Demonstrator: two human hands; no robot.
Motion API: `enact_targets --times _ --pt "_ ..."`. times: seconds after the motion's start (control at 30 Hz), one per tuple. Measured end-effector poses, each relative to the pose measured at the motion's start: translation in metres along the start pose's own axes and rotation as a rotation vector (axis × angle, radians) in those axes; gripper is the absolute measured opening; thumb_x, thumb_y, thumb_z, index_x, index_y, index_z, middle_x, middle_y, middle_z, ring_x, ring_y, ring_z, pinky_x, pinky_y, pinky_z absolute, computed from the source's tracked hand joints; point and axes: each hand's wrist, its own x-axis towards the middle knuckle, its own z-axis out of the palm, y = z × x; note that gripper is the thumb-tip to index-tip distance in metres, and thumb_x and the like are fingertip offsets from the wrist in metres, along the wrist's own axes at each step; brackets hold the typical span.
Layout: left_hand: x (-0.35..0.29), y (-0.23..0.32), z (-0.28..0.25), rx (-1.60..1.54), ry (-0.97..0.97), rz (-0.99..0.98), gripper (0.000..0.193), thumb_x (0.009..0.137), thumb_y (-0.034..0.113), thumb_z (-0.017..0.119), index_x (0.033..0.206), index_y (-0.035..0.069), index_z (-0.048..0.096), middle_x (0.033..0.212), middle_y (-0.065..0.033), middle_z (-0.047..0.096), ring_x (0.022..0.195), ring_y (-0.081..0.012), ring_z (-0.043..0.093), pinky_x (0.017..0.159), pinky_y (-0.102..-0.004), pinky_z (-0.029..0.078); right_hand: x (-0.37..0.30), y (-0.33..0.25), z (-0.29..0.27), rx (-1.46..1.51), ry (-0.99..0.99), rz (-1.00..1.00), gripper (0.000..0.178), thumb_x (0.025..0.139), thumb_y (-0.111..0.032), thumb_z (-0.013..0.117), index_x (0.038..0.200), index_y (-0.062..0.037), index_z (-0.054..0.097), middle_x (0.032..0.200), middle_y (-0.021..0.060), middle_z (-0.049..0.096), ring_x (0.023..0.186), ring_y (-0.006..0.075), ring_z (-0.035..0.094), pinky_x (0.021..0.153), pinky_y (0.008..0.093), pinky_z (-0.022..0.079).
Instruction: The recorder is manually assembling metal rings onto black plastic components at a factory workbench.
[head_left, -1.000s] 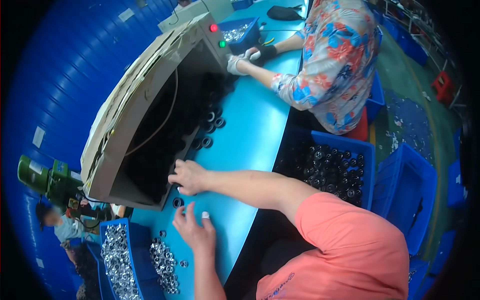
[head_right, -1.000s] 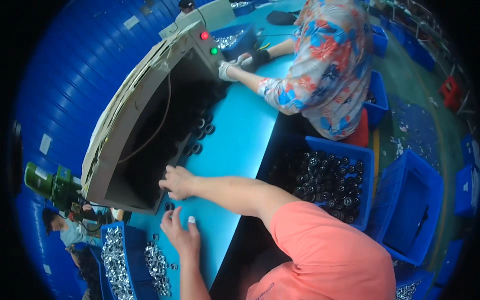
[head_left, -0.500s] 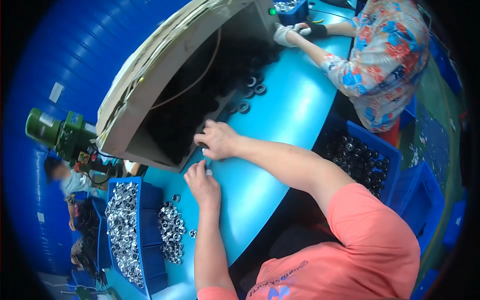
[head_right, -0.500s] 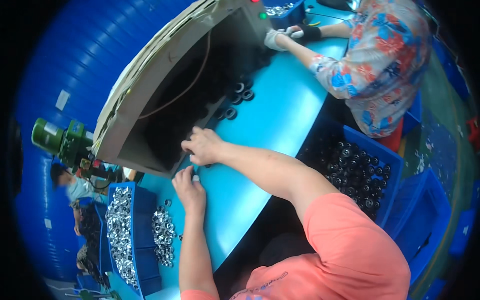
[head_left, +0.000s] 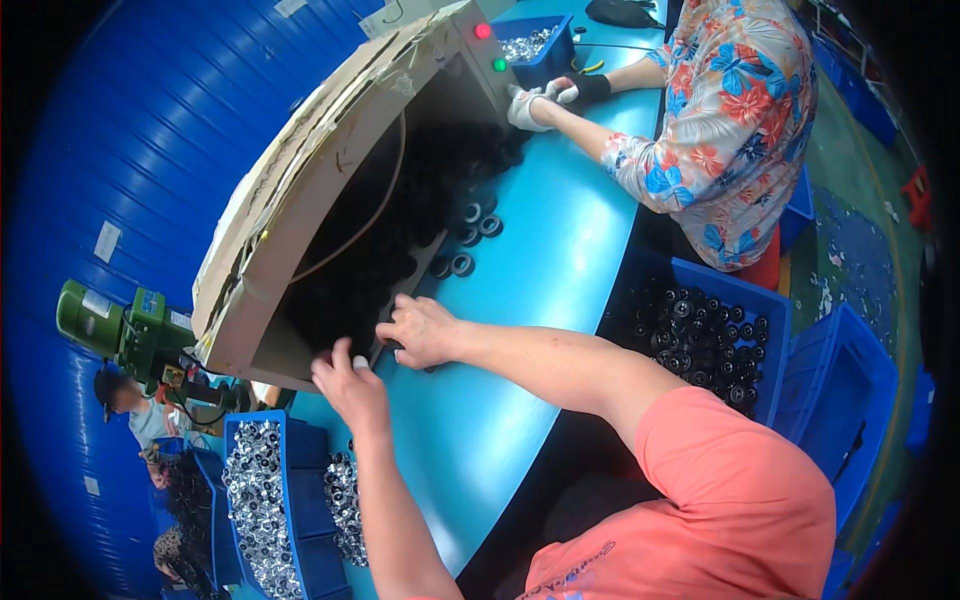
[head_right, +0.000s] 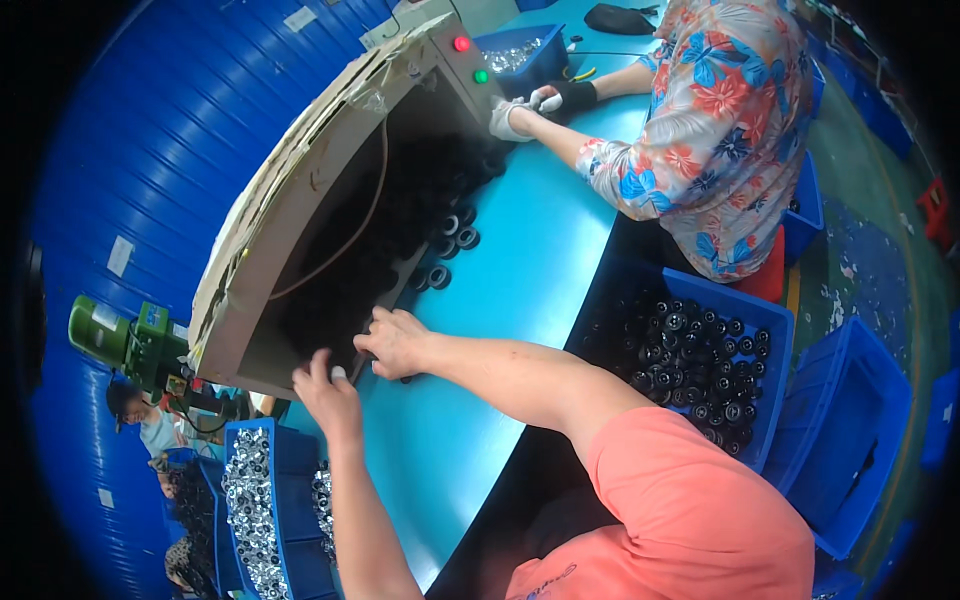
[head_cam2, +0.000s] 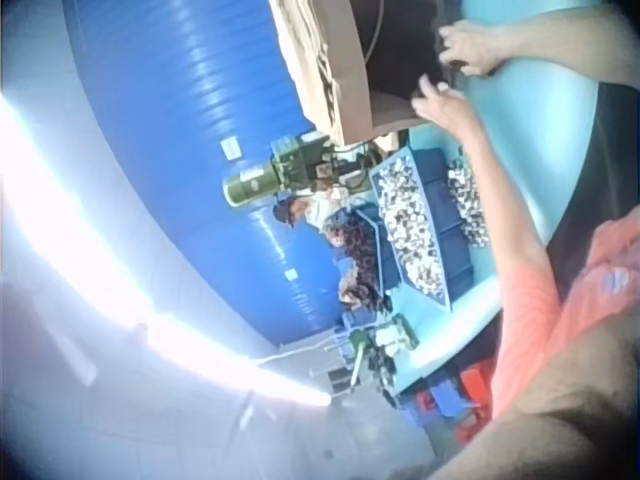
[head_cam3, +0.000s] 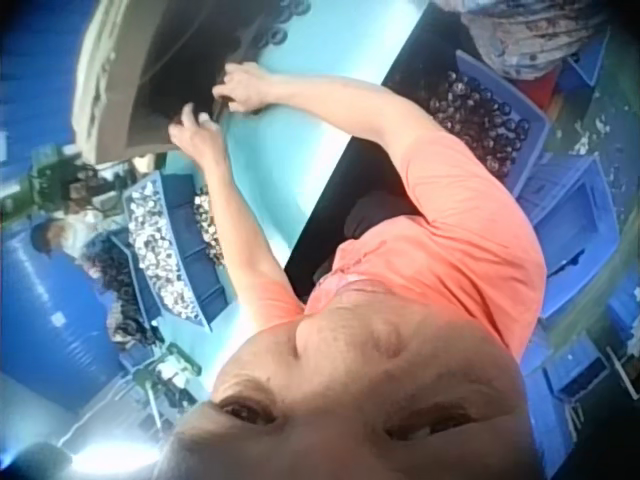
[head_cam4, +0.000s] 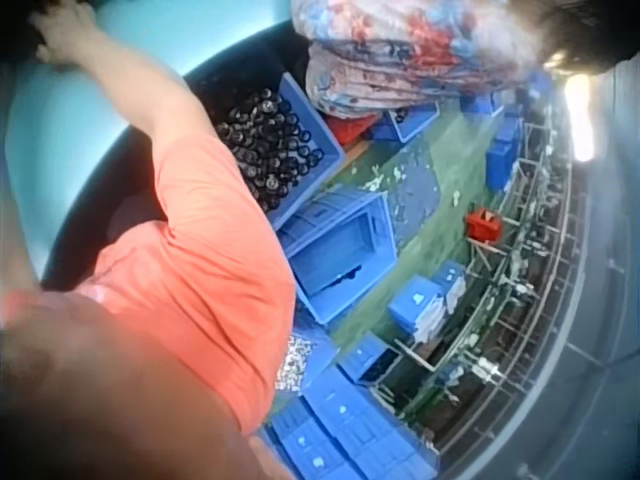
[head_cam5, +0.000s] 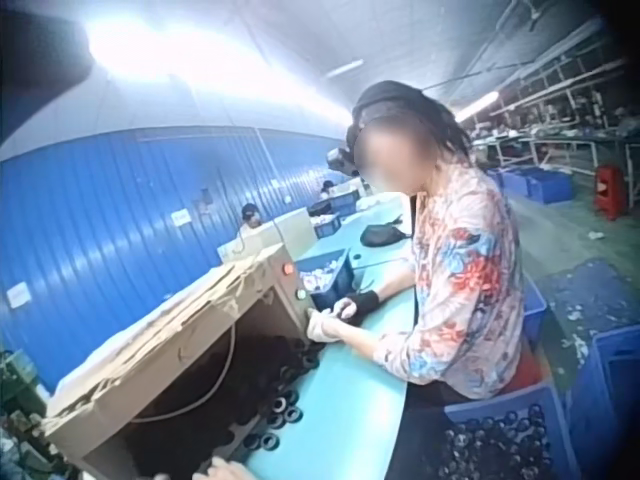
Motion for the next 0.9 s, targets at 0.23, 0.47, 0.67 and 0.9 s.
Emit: enact_targets --times 0.23,0.47,0.67,0.9 --pt "-0.022 0.011 -0.03 0.019 -0.134 -0.001 0.029 0.084 0.003 0.068 0.113 0.006 0.068 0.113 -0.0157 0.064 0.107 -0.0379 0.058 0.093 -0.0464 0.048 -0.003 0.005 0.001 0.016 -0.006 0.004 0.03 0.078 -0.026 0.075 0.106 -0.0157 0.07 0.094 0.0071 0.07 0.109 0.0292 0.057 0.088 0.0447 0.052" --pt "-0.097 0.02 -0.038 -0.108 -0.281 -0.066 0.026 0.083 0.003 0.068 0.109 0.004 0.07 0.107 -0.0144 0.067 0.101 -0.036 0.06 0.09 -0.0459 0.049 -0.004 0.005 0.005 0.0 -0.016 0.001 0.033 0.076 -0.023 0.074 0.108 -0.0169 0.071 0.096 0.0067 0.069 0.11 0.0282 0.056 0.088 0.0438 0.051" --pt "-0.109 0.019 -0.029 -0.117 -0.233 -0.059 0.023 0.082 0.001 0.068 0.104 0.006 0.074 0.106 -0.015 0.066 0.101 -0.0358 0.059 0.09 -0.046 0.048 -0.004 0.007 0.005 -0.016 0.001 -0.044 0.034 0.075 -0.023 0.074 0.108 -0.0179 0.072 0.096 0.0059 0.069 0.111 0.028 0.055 0.089 0.0431 0.051" --pt "-0.113 0.011 -0.029 -0.154 -0.223 -0.046 0.021 0.085 0.004 0.065 0.104 0.006 0.074 0.106 -0.0154 0.065 0.101 -0.0366 0.058 0.091 -0.047 0.047 -0.003 0.005 0.006 -0.021 0.0 -0.064 0.035 0.073 -0.025 0.075 0.107 -0.019 0.072 0.096 0.007 0.068 0.11 0.0293 0.056 0.088 0.0441 0.051"
